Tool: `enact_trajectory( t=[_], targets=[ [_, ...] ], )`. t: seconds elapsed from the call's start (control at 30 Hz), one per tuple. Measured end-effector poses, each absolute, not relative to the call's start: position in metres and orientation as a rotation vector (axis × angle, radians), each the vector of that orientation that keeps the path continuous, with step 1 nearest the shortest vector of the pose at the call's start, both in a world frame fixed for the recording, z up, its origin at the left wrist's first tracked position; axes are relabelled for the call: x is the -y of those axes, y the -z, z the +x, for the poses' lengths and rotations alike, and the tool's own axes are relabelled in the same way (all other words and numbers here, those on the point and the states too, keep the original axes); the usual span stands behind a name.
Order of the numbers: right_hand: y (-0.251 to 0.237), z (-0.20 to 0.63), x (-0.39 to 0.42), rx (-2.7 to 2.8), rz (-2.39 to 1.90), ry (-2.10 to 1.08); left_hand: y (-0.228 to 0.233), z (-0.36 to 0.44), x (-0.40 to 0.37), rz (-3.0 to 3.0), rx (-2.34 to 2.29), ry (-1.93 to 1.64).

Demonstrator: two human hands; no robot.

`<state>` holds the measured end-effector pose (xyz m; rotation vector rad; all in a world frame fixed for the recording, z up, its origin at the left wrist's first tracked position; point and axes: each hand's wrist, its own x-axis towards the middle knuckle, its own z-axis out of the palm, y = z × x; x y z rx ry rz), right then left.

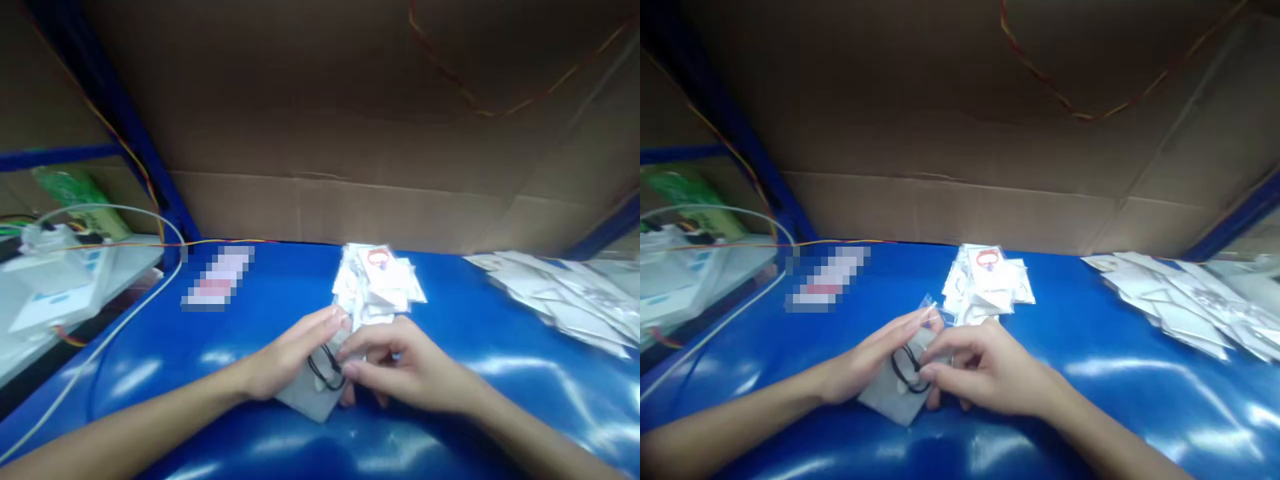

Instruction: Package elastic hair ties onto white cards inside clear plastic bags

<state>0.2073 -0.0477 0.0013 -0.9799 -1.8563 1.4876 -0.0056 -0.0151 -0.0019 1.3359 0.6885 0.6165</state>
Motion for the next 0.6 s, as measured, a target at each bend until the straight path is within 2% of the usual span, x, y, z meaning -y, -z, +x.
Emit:
enact_trajectory(
  t=[0.17, 0.4, 0.6],
  targets=[
    [-0.0036, 0.2114, 0.0438, 1.752, -1.035, -1.241, 0.0055, -0.0048, 0.0146, 1.121, -0.574, -0.487],
    [0.0031, 0.2117, 0.0458, 1.882, -0.996, -1.451, 0.0089, -0.0034, 0.0138, 1.156, -0.797, -0.723],
    [0.0012, 0.2095, 0.0421, 1.62, -1.067, -1.074, 0.0057, -0.0008, 0.0114, 1.247, -0.706, -0.779]
  ],
)
